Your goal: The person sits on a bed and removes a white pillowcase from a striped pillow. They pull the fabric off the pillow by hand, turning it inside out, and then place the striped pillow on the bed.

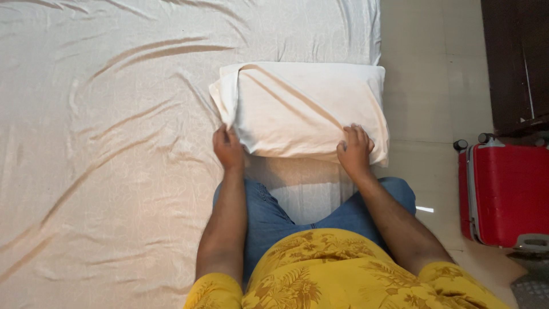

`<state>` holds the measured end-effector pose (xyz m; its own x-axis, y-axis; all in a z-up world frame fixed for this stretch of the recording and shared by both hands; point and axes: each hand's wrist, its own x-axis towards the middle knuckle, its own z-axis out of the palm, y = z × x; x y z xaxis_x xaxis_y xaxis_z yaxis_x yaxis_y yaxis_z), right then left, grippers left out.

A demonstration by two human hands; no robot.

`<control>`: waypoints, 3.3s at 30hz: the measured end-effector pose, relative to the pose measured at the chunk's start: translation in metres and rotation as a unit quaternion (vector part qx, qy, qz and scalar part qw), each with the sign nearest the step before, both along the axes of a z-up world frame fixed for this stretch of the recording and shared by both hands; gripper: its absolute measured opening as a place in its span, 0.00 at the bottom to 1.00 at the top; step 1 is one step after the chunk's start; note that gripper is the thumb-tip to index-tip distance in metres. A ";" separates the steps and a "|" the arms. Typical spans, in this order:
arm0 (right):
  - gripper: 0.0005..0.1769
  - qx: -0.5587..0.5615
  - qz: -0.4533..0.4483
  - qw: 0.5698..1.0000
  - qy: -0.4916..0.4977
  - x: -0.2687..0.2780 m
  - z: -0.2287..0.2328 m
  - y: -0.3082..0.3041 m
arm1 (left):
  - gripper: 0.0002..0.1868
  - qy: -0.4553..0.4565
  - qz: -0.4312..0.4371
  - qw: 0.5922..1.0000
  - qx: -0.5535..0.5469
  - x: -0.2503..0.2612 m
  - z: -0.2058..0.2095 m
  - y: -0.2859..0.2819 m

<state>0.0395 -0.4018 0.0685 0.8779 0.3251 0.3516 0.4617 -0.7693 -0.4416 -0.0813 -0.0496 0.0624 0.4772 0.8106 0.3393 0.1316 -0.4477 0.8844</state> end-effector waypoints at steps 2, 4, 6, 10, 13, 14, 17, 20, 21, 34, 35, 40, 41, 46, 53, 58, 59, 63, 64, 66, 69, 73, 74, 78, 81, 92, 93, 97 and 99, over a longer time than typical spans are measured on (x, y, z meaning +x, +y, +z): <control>0.27 -0.010 0.002 1.000 -0.003 -0.002 0.001 0.002 | 0.14 0.041 -0.052 0.997 0.048 0.001 0.005 -0.008; 0.28 -0.027 -0.018 0.999 0.015 -0.004 0.003 0.005 | 0.15 0.071 -0.093 0.990 0.077 0.003 0.011 -0.014; 0.29 -0.045 -0.031 0.998 0.032 -0.007 0.005 0.008 | 0.16 0.091 -0.126 0.984 0.085 0.000 0.016 -0.020; 0.31 -0.076 -0.044 0.995 0.044 -0.004 0.009 0.021 | 0.17 0.174 -0.132 0.969 0.112 0.004 0.024 -0.023; 0.32 -0.055 -0.029 0.997 0.053 -0.001 0.002 0.032 | 0.17 0.166 -0.126 0.972 0.108 -0.002 0.011 -0.021; 0.32 -0.041 -0.022 0.997 0.058 -0.001 -0.003 0.034 | 0.16 0.155 -0.120 0.974 0.116 -0.002 0.002 -0.017; 0.27 -0.064 0.003 0.998 0.007 0.003 -0.022 0.052 | 0.15 0.177 -0.067 0.981 0.050 -0.003 -0.025 -0.008; 0.32 -0.046 0.062 0.997 -0.007 0.003 -0.019 0.071 | 0.20 0.227 0.000 0.973 0.026 -0.003 -0.034 0.003; 0.31 -0.040 0.073 0.997 0.010 0.000 -0.014 0.079 | 0.22 0.246 0.018 0.969 0.032 -0.006 -0.035 0.005; 0.29 -0.007 0.213 0.976 0.046 -0.008 0.023 0.143 | 0.31 0.118 -0.016 0.973 -0.196 -0.009 -0.097 0.050; 0.29 -0.007 0.214 0.976 0.048 -0.008 0.020 0.145 | 0.26 0.084 -0.023 0.976 -0.200 -0.009 -0.099 0.051; 0.29 -0.004 0.225 0.972 0.065 -0.011 0.016 0.153 | 0.16 0.079 -0.015 0.949 -0.305 -0.008 -0.099 0.054; 0.30 -0.005 0.230 0.971 0.065 -0.012 0.017 0.154 | 0.16 0.082 -0.027 0.944 -0.319 -0.011 -0.099 0.053; 0.28 0.005 0.234 0.970 0.060 -0.010 0.018 0.171 | 0.22 0.115 -0.151 0.849 -0.493 -0.023 -0.080 0.060; 0.35 0.009 0.277 0.956 0.092 -0.027 0.031 0.194 | 0.34 0.130 -0.259 0.784 -0.549 -0.020 -0.046 0.051; 0.53 -0.041 0.312 0.940 0.128 -0.054 0.055 0.190 | 0.37 0.175 -0.234 0.800 -0.524 -0.017 -0.015 0.040; 0.56 -0.038 0.317 0.939 0.130 -0.058 0.059 0.188 | 0.38 0.178 -0.228 0.808 -0.514 -0.014 -0.012 0.037; 0.61 -0.068 0.318 0.934 0.150 -0.064 0.069 0.186 | 0.37 0.148 -0.220 0.835 -0.482 -0.004 -0.005 0.035; 0.61 -0.079 0.315 0.935 0.142 -0.065 0.070 0.185 | 0.36 0.129 -0.222 0.842 -0.475 -0.002 -0.003 0.035; 0.62 -0.085 0.307 0.941 0.115 -0.066 0.070 0.183 | 0.34 0.090 -0.228 0.854 -0.459 0.004 0.006 0.034; 0.65 -0.070 0.288 0.952 0.072 -0.067 0.069 0.178 | 0.30 0.082 -0.249 0.860 -0.437 0.008 0.024 0.030; 0.64 -0.068 0.267 0.961 0.037 -0.070 0.058 0.173 | 0.26 0.095 -0.223 0.856 -0.456 0.012 0.039 0.023; 0.63 -0.073 0.263 0.962 0.025 -0.068 0.054 0.172 | 0.27 0.090 -0.223 0.856 -0.457 0.012 0.040 0.021; 0.56 -0.060 0.266 0.962 0.013 -0.065 0.034 0.172 | 0.27 0.072 -0.211 0.857 -0.464 0.013 0.028 0.019; 0.50 -0.027 0.284 0.959 -0.008 -0.064 0.024 0.172 | 0.30 0.004 -0.245 0.871 -0.426 0.009 0.019 0.018; 0.47 -0.047 0.308 0.946 0.089 -0.078 0.032 0.162 | 0.26 -0.041 -0.216 0.847 -0.485 0.002 -0.034 0.011; 0.47 -0.052 0.319 0.942 0.087 -0.077 0.038 0.160 | 0.24 -0.050 -0.229 0.847 -0.478 0.000 -0.035 0.009; 0.47 -0.099 0.360 0.926 0.049 -0.070 0.055 0.148 | 0.24 -0.066 -0.206 0.830 -0.514 -0.010 -0.014 -0.005; 0.46 -0.113 0.371 0.921 0.035 -0.071 0.056 0.142 | 0.27 -0.099 -0.220 0.821 -0.518 -0.012 -0.007 -0.009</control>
<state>-0.0317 -0.2594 0.1248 0.4024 0.9028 0.1518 0.8737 -0.3292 -0.3580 -0.0930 -0.0585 0.0554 0.8193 0.4772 -0.3178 -0.0333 0.5929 0.8046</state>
